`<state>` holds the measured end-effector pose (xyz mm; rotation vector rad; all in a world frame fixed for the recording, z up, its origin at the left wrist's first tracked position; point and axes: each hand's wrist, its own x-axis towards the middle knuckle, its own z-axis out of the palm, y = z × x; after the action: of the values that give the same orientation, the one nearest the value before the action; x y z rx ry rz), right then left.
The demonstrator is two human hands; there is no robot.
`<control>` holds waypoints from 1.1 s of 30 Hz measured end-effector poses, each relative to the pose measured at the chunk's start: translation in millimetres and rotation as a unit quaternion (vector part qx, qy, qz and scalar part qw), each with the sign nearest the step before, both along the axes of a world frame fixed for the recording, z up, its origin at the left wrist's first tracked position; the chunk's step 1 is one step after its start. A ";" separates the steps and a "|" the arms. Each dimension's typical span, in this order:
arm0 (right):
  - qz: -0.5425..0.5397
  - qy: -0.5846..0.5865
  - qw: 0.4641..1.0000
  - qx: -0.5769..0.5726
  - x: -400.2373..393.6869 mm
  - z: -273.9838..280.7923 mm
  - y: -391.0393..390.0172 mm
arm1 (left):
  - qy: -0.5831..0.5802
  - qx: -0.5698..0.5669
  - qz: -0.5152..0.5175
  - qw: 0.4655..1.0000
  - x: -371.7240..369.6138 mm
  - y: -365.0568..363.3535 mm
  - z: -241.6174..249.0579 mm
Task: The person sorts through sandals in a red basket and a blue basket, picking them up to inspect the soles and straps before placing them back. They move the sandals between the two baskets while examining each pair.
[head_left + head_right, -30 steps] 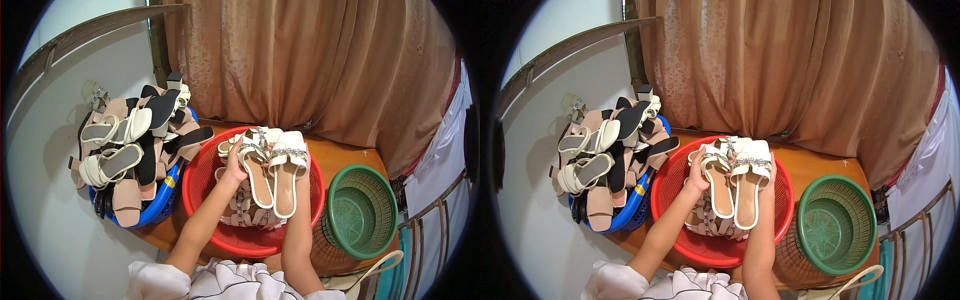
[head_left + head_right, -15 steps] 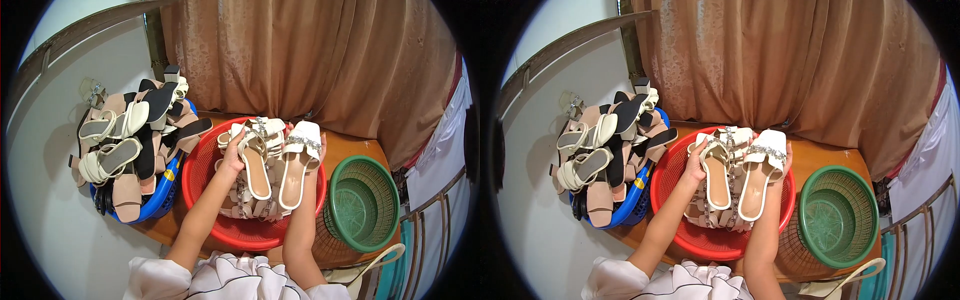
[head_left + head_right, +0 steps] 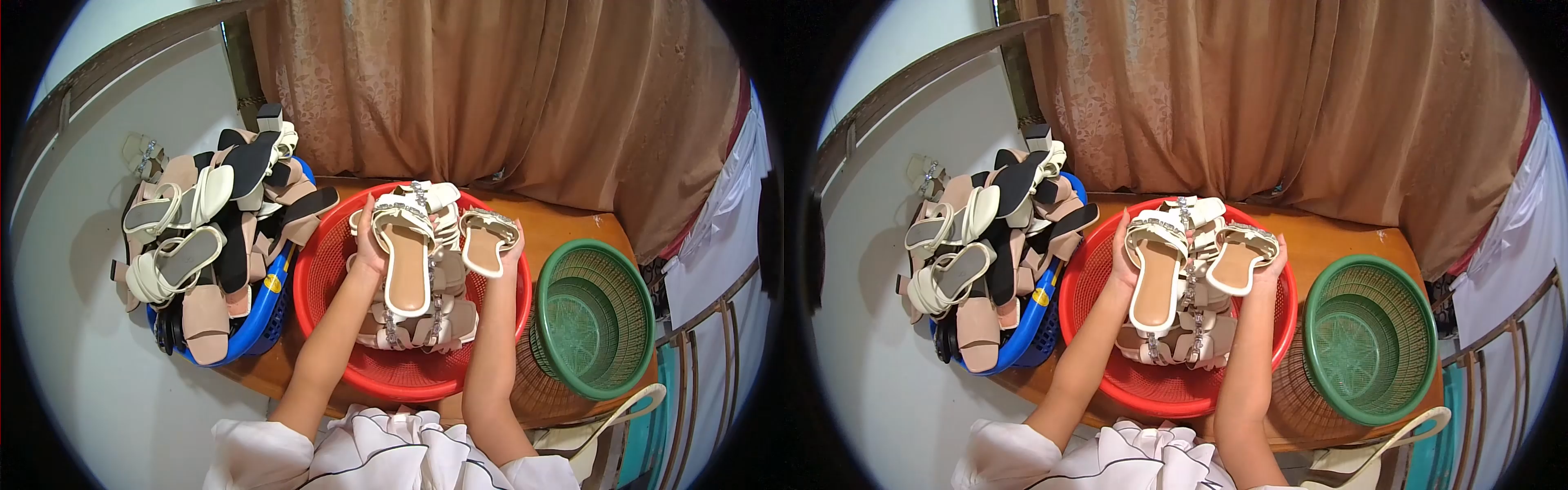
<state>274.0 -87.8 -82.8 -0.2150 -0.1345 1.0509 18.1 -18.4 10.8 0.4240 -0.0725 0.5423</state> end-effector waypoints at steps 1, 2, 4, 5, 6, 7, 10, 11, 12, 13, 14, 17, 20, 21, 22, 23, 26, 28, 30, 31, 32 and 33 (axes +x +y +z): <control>-0.029 0.019 0.999 0.005 2.1 -4.3 2.1 | -0.007 0.006 -0.001 1.000 -0.3 1.0 -1.8; -0.055 0.055 0.997 -0.029 3.8 -8.9 4.3 | -0.015 0.012 -0.003 1.000 -1.2 1.7 -4.5; -0.106 0.125 0.982 -0.097 -16.6 17.3 -1.3 | -0.038 0.027 -0.027 0.999 -2.1 7.5 -14.1; -0.109 0.122 0.981 -0.106 -20.0 21.8 -3.8 | -0.045 0.023 -0.040 0.998 -2.1 10.5 -20.1; -0.111 0.119 0.980 -0.115 -21.8 24.3 -4.5 | -0.052 0.020 -0.052 0.997 -2.2 11.1 -20.5; -0.114 0.115 0.979 -0.123 -23.5 27.0 -4.8 | -0.060 0.017 -0.064 0.996 -2.1 11.7 -20.5; -0.120 0.094 0.981 -0.123 -21.5 24.3 -2.4 | -0.016 -0.036 -0.014 0.999 -0.4 9.2 -17.2; -0.123 0.089 0.981 -0.121 -19.2 21.9 -1.3 | 0.003 -0.051 0.005 0.999 0.2 7.9 -14.7; -0.129 0.091 0.979 -0.125 -21.0 24.9 -2.4 | 0.015 -0.058 0.010 0.998 -0.1 4.0 -8.9; -0.135 0.093 0.978 -0.129 -22.8 27.8 -3.7 | 0.014 -0.041 0.007 0.999 0.4 5.7 -10.6; -0.140 0.095 0.977 -0.133 -25.0 30.6 -4.9 | 0.013 -0.024 0.004 1.000 0.7 8.5 -14.4; -0.137 0.101 0.980 -0.104 -24.2 30.0 -5.9 | 0.070 0.020 0.040 0.997 -1.5 3.0 -2.1; -0.163 0.133 0.968 -0.134 -51.1 70.8 -20.6 | 0.139 0.077 0.134 0.978 -1.8 -9.0 10.4; -0.174 0.148 0.964 -0.135 -55.8 77.8 -23.4 | 0.153 0.089 0.183 0.967 -2.4 -12.4 12.4; -0.172 0.147 0.965 -0.129 -57.1 79.3 -24.3 | 0.138 0.100 0.206 0.964 -2.1 -15.2 11.9; -0.170 0.146 0.967 -0.121 -57.7 80.6 -24.9 | 0.122 0.111 0.230 0.959 -1.2 -17.6 11.3; -0.208 0.132 0.965 -0.089 -56.4 75.1 -21.3 | 0.105 0.226 0.338 0.908 5.6 -8.7 -12.6; -0.239 0.121 0.961 -0.073 -58.7 76.5 -19.6 | 0.085 0.281 0.374 0.880 6.9 -14.3 -13.1; -0.275 0.088 0.956 -0.041 -65.6 79.5 -17.4 | 0.069 0.321 0.385 0.862 5.2 -20.4 -9.8; -0.293 0.072 0.953 -0.025 -69.5 82.4 -16.6 | 0.069 0.330 0.386 0.859 4.0 -23.6 -5.9; -0.294 0.082 0.952 -0.007 -71.3 85.5 -16.0 | 0.069 0.338 0.386 0.856 3.2 -27.2 -0.6; -0.312 0.063 0.948 -0.011 -77.0 93.2 -16.3 | 0.069 0.345 0.386 0.852 2.0 -29.6 1.4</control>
<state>196.9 -104.1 10.4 -0.1919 0.0623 0.4315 20.1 -48.0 12.3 1.2229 0.0521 1.2907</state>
